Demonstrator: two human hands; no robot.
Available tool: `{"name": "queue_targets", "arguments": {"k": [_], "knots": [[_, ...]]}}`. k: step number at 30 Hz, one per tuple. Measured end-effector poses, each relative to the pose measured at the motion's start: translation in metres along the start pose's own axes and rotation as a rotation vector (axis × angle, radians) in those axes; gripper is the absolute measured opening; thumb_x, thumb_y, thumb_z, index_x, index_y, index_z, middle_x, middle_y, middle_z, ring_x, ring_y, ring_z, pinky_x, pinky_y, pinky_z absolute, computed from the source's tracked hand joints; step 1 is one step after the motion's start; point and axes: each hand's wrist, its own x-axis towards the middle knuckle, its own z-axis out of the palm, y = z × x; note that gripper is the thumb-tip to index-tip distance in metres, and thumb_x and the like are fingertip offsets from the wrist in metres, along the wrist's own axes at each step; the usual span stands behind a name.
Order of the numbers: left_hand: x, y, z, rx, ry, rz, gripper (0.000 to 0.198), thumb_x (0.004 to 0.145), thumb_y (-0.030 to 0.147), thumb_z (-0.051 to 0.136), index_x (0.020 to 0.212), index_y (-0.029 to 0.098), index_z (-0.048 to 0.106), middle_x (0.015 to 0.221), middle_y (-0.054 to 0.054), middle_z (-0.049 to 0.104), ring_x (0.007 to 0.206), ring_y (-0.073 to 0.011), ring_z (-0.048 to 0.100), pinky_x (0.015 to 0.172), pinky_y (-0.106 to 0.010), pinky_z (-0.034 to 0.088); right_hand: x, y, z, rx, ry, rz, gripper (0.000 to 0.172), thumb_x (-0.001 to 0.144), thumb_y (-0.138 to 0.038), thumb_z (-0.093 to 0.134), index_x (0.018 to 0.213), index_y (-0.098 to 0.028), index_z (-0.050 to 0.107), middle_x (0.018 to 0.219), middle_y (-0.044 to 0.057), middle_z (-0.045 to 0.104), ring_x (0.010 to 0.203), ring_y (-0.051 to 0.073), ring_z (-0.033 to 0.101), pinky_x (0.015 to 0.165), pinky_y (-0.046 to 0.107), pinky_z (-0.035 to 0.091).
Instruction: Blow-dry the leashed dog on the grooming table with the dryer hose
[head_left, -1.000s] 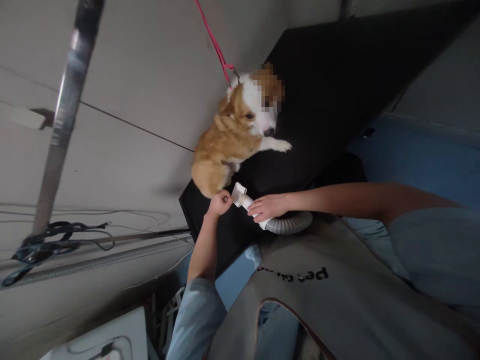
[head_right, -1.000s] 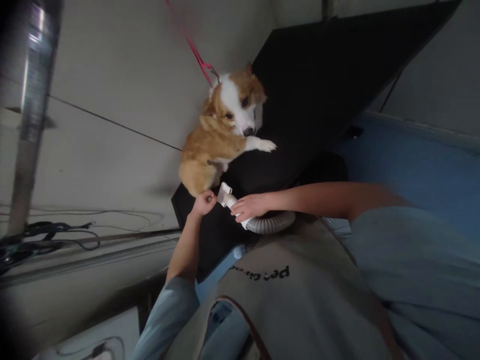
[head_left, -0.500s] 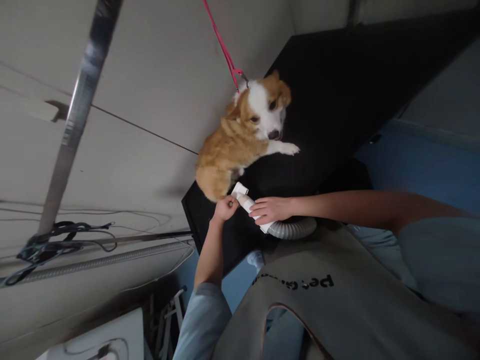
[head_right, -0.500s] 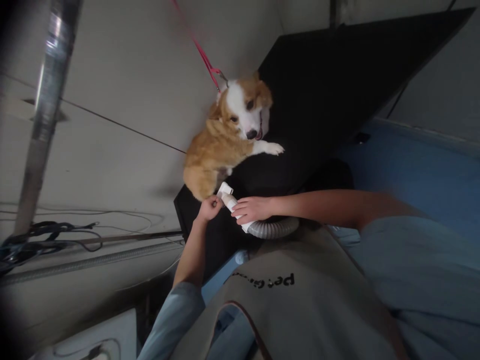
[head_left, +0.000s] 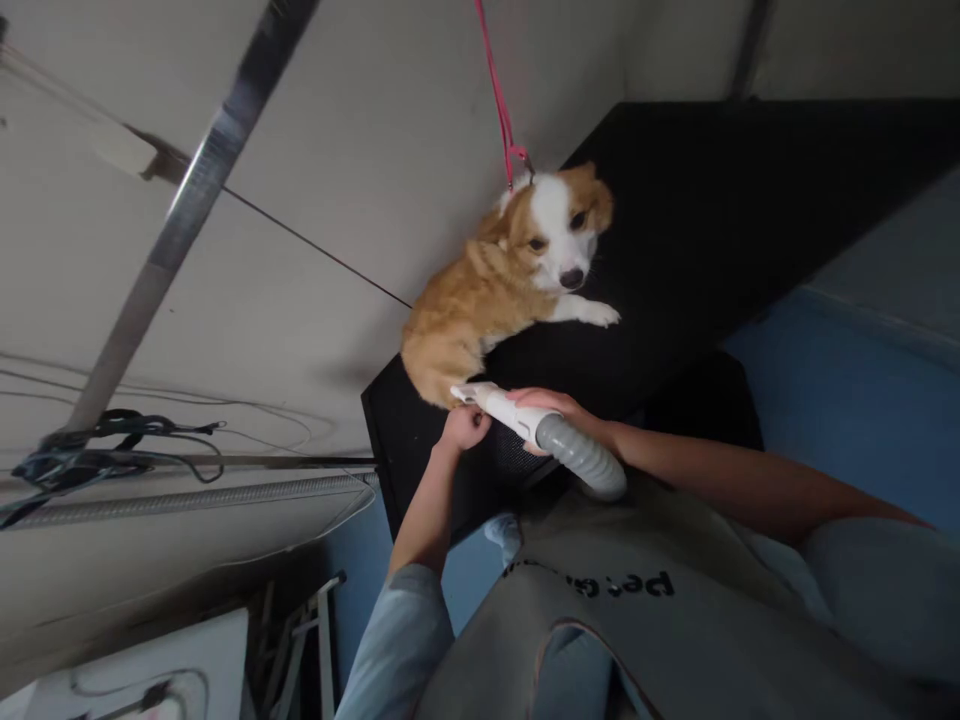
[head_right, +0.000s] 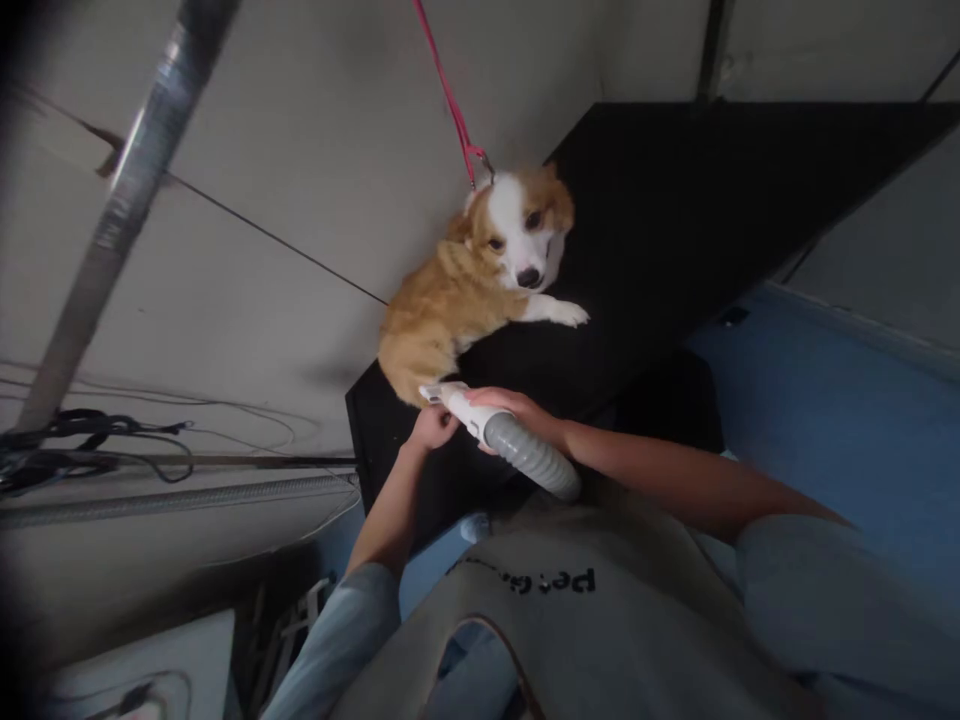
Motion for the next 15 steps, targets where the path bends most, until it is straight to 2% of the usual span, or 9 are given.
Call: {"name": "queue_targets", "arguments": {"k": [4,7,9,11,15], "knots": [[0.001,0.006,0.010,0.044,-0.032,-0.032,0.017,0.091,0.025,0.059,0.080,0.018,0.070,0.080,-0.007,0.072,0.078,-0.0200,0.068,0.077,-0.030,0.052,0.025,-0.001,0.009,-0.016,0.058,0.053,0.066,0.072,-0.033,0.090,0.132,-0.025,0.064,0.138,0.011,0.070,0.122,0.024,0.071,0.107,0.040,0.057],[0.005,0.013,0.019,0.096,-0.093,-0.074,0.016,0.092,0.028,0.061,0.088,0.017,0.072,0.090,-0.010,0.075,0.087,-0.0235,0.070,0.081,-0.033,0.054,0.036,0.001,0.010,-0.033,0.078,0.065,0.067,0.069,-0.037,0.091,0.129,-0.024,0.064,0.136,0.012,0.070,0.123,0.025,0.070,0.108,0.041,0.056],[0.009,0.018,0.024,0.098,-0.110,-0.086,0.019,0.092,0.029,0.063,0.102,0.017,0.073,0.104,-0.012,0.076,0.099,-0.0260,0.070,0.087,-0.034,0.054,0.037,0.002,0.011,-0.035,0.021,0.082,0.068,0.065,-0.037,0.092,0.127,-0.022,0.065,0.135,0.011,0.071,0.121,0.026,0.070,0.107,0.041,0.056],[0.015,0.023,0.027,0.068,-0.130,-0.106,0.030,0.092,0.031,0.065,0.118,0.016,0.071,0.117,-0.014,0.075,0.111,-0.0281,0.068,0.094,-0.035,0.053,0.037,0.001,0.011,-0.025,-0.047,0.120,0.066,0.066,-0.037,0.090,0.126,-0.023,0.066,0.130,0.009,0.073,0.116,0.025,0.072,0.105,0.041,0.057],[0.025,0.033,0.029,0.016,-0.176,-0.185,0.039,0.093,0.033,0.064,0.126,0.014,0.068,0.123,-0.017,0.073,0.121,-0.0342,0.065,0.101,-0.041,0.052,0.033,-0.004,0.011,-0.068,0.007,0.155,0.056,0.069,-0.040,0.087,0.120,-0.024,0.070,0.133,0.009,0.071,0.123,0.026,0.069,0.110,0.042,0.053]]}}
